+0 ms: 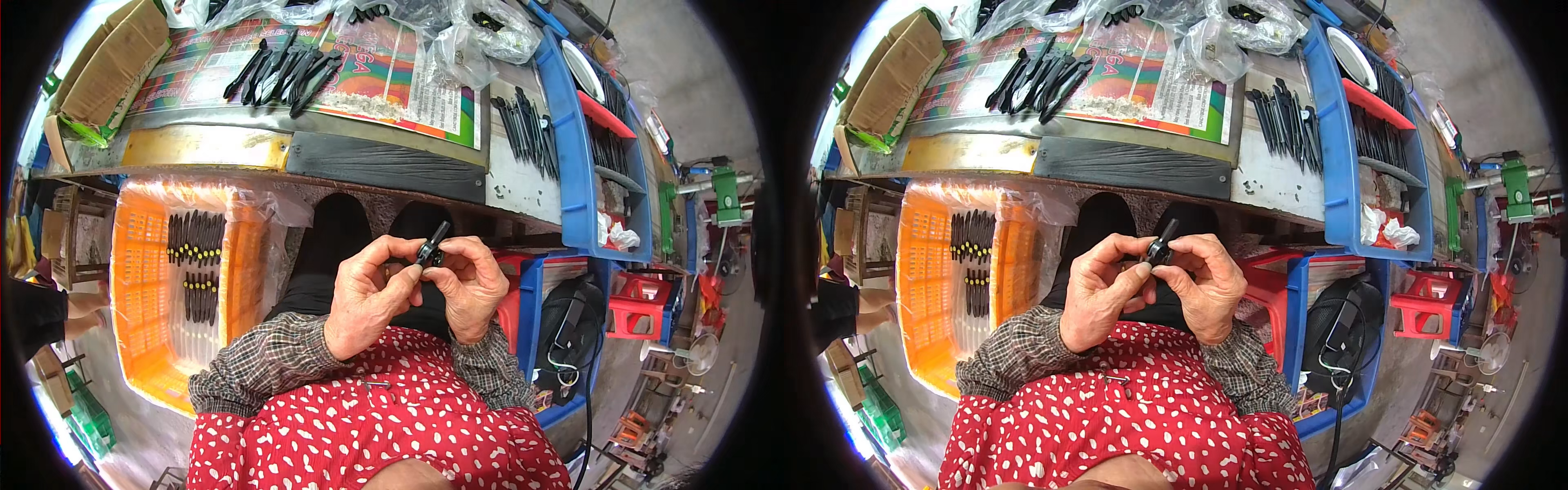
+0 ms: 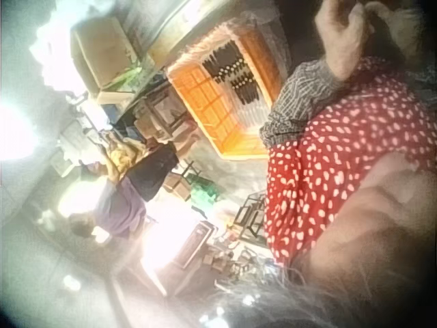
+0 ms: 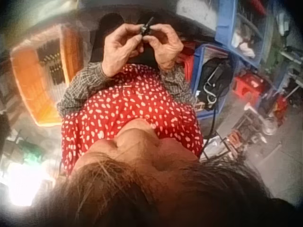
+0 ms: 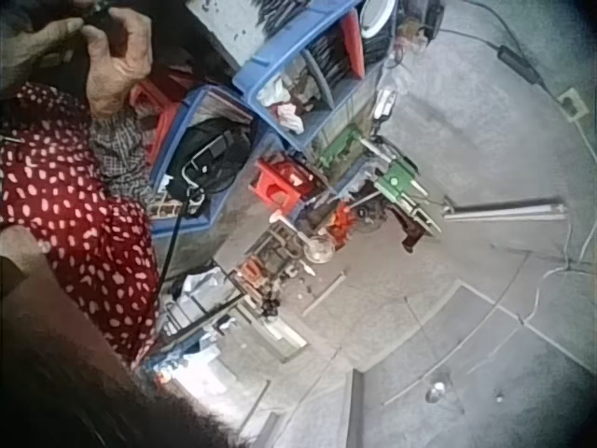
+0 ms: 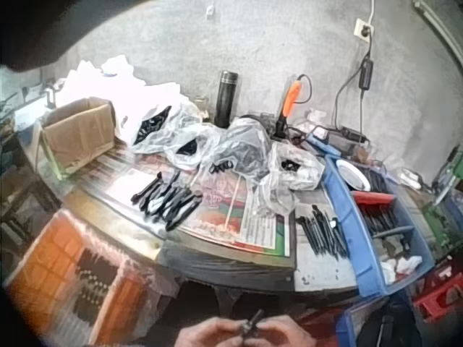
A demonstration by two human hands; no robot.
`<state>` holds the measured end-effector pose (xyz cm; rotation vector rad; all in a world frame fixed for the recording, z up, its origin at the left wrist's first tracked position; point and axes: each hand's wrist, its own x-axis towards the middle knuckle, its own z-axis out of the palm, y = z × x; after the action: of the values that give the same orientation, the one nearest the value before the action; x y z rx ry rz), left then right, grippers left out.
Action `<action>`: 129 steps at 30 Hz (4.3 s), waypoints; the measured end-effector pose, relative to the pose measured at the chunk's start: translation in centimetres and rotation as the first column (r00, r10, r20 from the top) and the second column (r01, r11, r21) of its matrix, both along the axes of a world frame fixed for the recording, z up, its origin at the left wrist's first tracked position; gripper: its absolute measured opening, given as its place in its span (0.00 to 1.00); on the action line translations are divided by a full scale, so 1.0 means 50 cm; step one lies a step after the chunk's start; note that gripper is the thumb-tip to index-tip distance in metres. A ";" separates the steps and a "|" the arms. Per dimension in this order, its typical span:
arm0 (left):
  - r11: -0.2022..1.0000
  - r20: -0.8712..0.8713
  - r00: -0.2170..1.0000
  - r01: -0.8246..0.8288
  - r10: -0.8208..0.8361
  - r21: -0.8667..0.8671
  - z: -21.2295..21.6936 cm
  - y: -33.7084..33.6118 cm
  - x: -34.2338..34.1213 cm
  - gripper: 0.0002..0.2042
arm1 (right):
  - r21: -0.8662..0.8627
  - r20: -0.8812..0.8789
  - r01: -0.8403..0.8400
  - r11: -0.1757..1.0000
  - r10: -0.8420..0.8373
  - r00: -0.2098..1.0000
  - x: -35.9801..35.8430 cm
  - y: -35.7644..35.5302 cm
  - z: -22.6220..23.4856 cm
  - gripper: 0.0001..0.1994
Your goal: The person assembles plastic components by hand, joining small parts together, and places the completed pieces into an orange basket.
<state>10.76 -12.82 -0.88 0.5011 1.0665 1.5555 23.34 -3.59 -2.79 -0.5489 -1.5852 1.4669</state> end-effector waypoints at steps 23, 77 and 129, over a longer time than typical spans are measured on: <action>0.991 -0.194 0.978 -0.048 0.073 0.127 -0.019 0.001 0.016 0.14 | 0.143 0.030 0.099 0.985 -0.104 0.994 0.008 -0.005 -0.020 0.15; 0.980 -0.431 0.893 -0.050 0.129 0.192 -0.024 0.000 0.014 0.16 | 0.473 0.321 0.191 0.860 -0.370 0.872 -0.020 -0.015 -0.011 0.10; 0.985 -0.213 0.970 -0.082 0.114 0.155 -0.013 -0.011 0.012 0.14 | 0.320 0.198 0.179 0.930 -0.250 0.948 -0.008 -0.033 -0.011 0.15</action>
<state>11.38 -13.38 -1.52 0.7448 1.1656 1.7024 22.94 -5.22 -3.33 -0.7140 -1.8266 1.0011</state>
